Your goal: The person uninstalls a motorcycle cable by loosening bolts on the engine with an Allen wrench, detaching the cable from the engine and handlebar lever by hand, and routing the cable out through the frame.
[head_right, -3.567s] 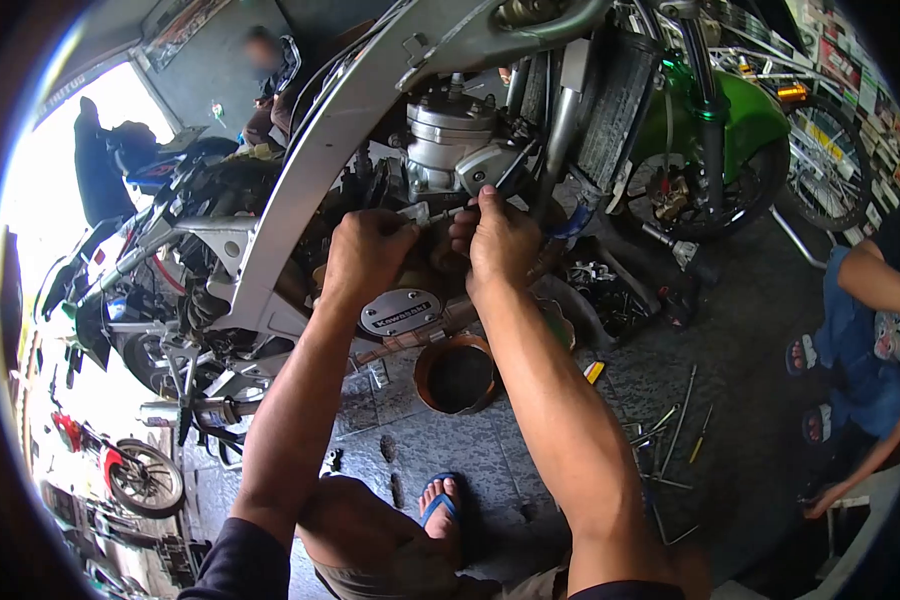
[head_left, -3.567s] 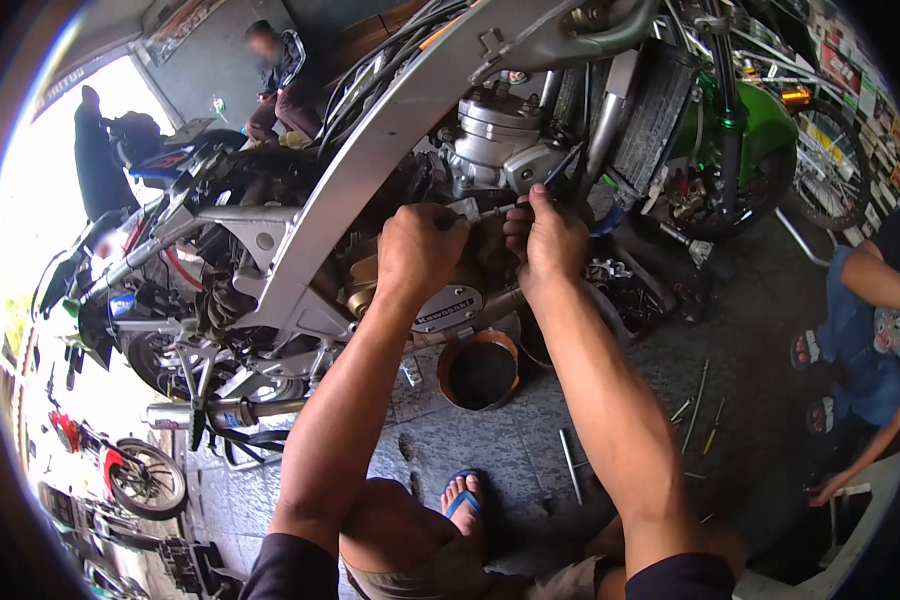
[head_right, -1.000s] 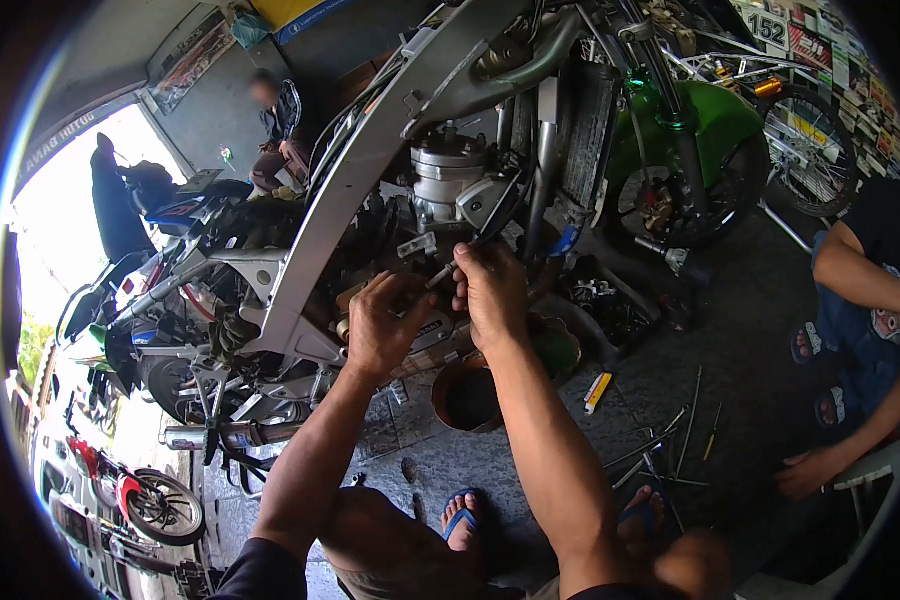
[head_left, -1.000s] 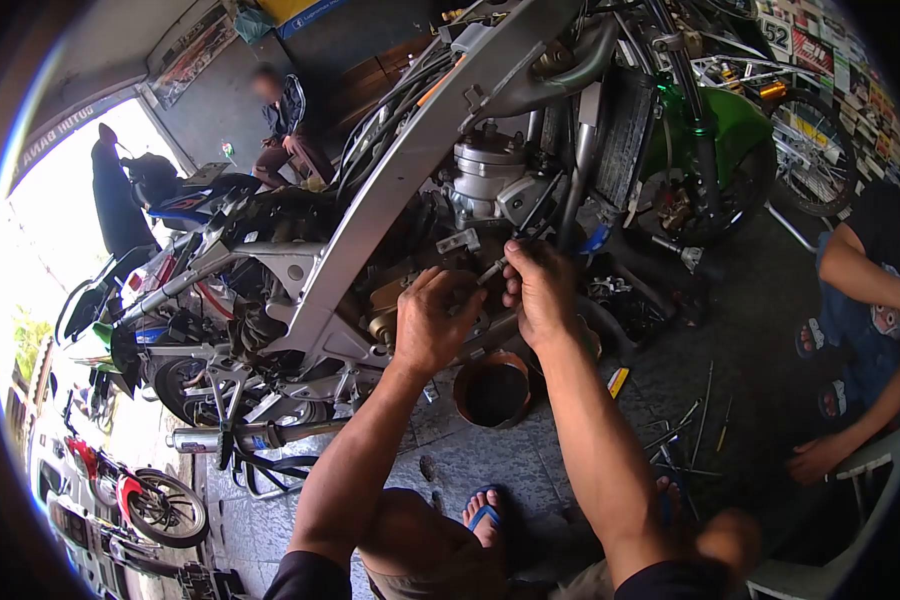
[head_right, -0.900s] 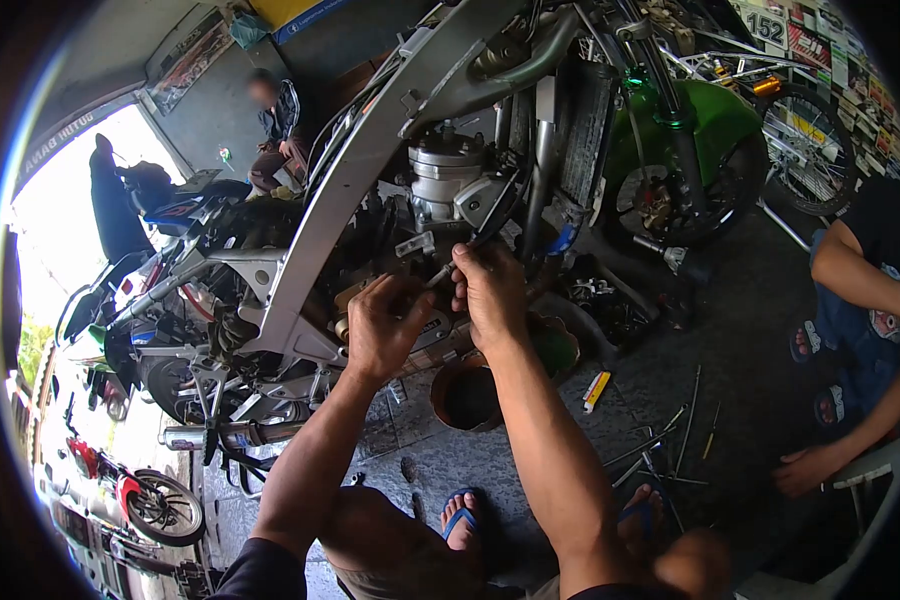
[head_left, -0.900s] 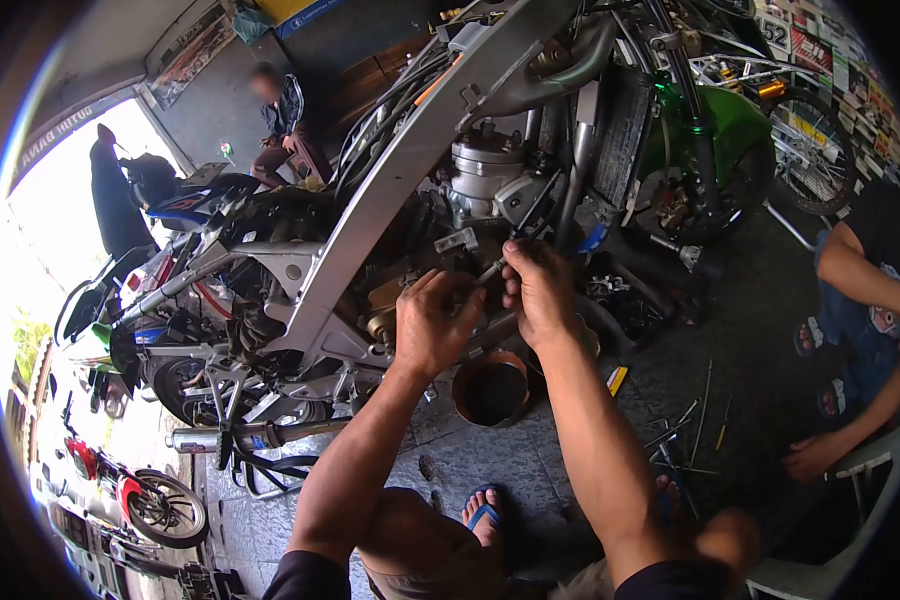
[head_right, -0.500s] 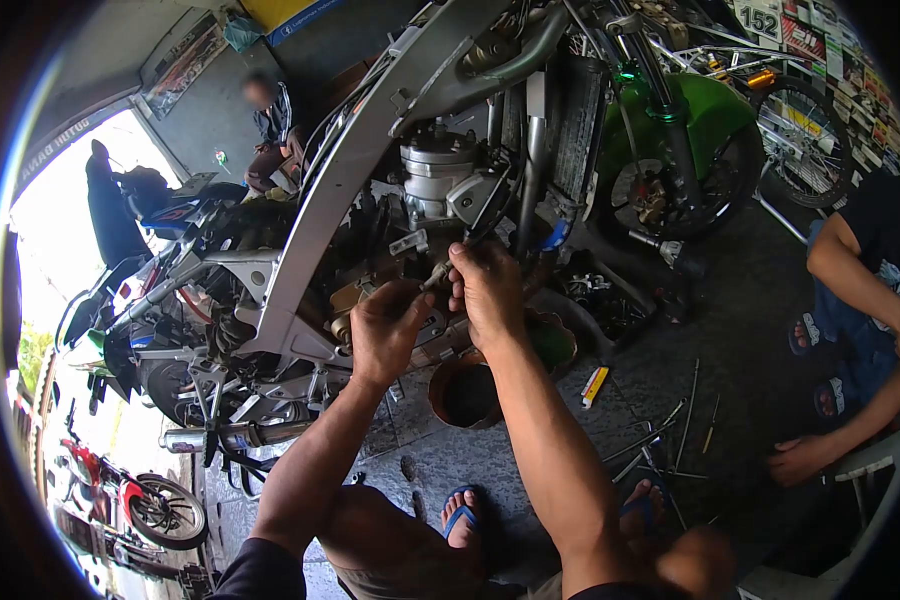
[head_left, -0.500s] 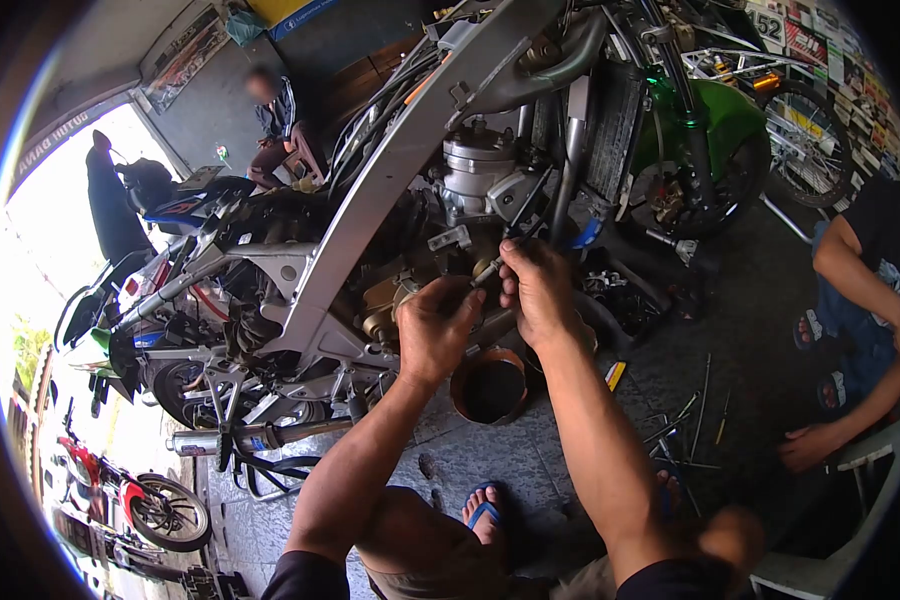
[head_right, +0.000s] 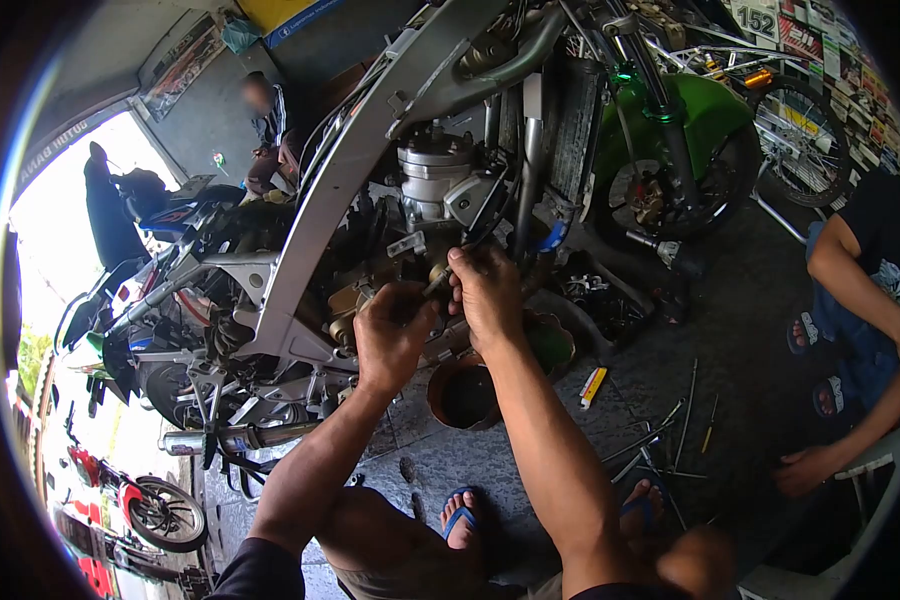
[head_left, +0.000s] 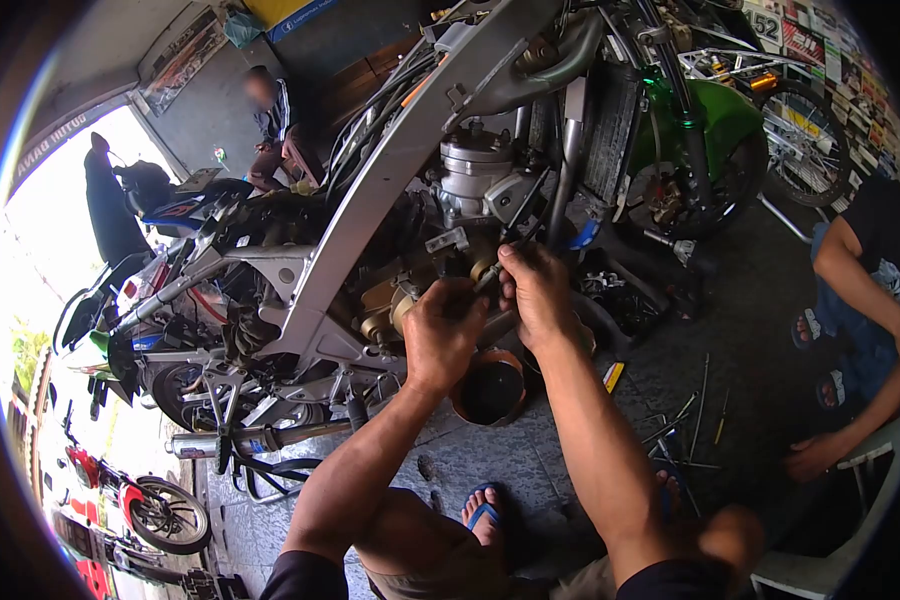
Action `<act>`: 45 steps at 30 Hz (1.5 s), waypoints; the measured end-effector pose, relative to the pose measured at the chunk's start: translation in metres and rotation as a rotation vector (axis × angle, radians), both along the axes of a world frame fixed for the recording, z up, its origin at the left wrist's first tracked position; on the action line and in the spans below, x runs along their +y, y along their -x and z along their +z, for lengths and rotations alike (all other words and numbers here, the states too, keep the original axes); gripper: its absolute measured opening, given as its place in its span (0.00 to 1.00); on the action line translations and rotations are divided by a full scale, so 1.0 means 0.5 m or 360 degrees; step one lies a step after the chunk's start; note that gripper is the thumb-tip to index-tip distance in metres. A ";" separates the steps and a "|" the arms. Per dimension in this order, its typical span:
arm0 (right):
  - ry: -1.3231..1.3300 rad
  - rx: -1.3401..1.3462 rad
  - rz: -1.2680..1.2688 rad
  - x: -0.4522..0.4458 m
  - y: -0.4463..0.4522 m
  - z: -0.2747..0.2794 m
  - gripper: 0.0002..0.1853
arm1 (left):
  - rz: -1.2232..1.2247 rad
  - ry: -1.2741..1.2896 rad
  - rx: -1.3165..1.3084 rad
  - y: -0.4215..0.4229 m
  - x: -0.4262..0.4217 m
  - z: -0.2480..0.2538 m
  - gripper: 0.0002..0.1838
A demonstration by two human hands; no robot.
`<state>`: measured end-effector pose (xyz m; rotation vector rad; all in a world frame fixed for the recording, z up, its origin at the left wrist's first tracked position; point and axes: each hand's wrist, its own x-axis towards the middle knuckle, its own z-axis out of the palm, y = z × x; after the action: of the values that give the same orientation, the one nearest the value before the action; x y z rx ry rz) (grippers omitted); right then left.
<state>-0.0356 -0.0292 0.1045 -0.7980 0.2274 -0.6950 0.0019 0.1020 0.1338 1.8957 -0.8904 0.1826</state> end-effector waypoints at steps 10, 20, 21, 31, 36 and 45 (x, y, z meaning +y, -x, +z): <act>0.0025 0.0006 0.0006 0.004 0.000 -0.002 0.08 | -0.0048 0.0106 0.0145 -0.011 0.000 -0.016 0.10; 0.0032 0.0043 0.0026 -0.012 0.013 -0.005 0.06 | -0.0185 0.0085 -0.0239 -0.014 -0.006 -0.030 0.10; 0.0024 0.0062 0.0046 -0.011 0.016 -0.002 0.06 | -0.0186 0.0115 -0.0101 -0.017 -0.007 -0.032 0.11; -0.0026 0.0090 0.0234 -0.014 0.037 -0.001 0.05 | -0.0055 -0.0357 -0.0032 0.018 0.003 0.025 0.14; -0.0030 0.0154 0.0222 -0.019 0.043 -0.002 0.05 | -0.0133 -0.0430 0.0007 0.016 0.005 0.024 0.14; 0.0182 0.0221 0.0218 -0.032 0.044 -0.026 0.04 | -0.0338 -0.0501 0.0122 -0.005 0.008 -0.002 0.17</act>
<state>-0.0578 -0.0452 0.0913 -0.9637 0.2577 -0.5277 0.0046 0.1059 0.1329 2.0612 -1.1103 -0.1668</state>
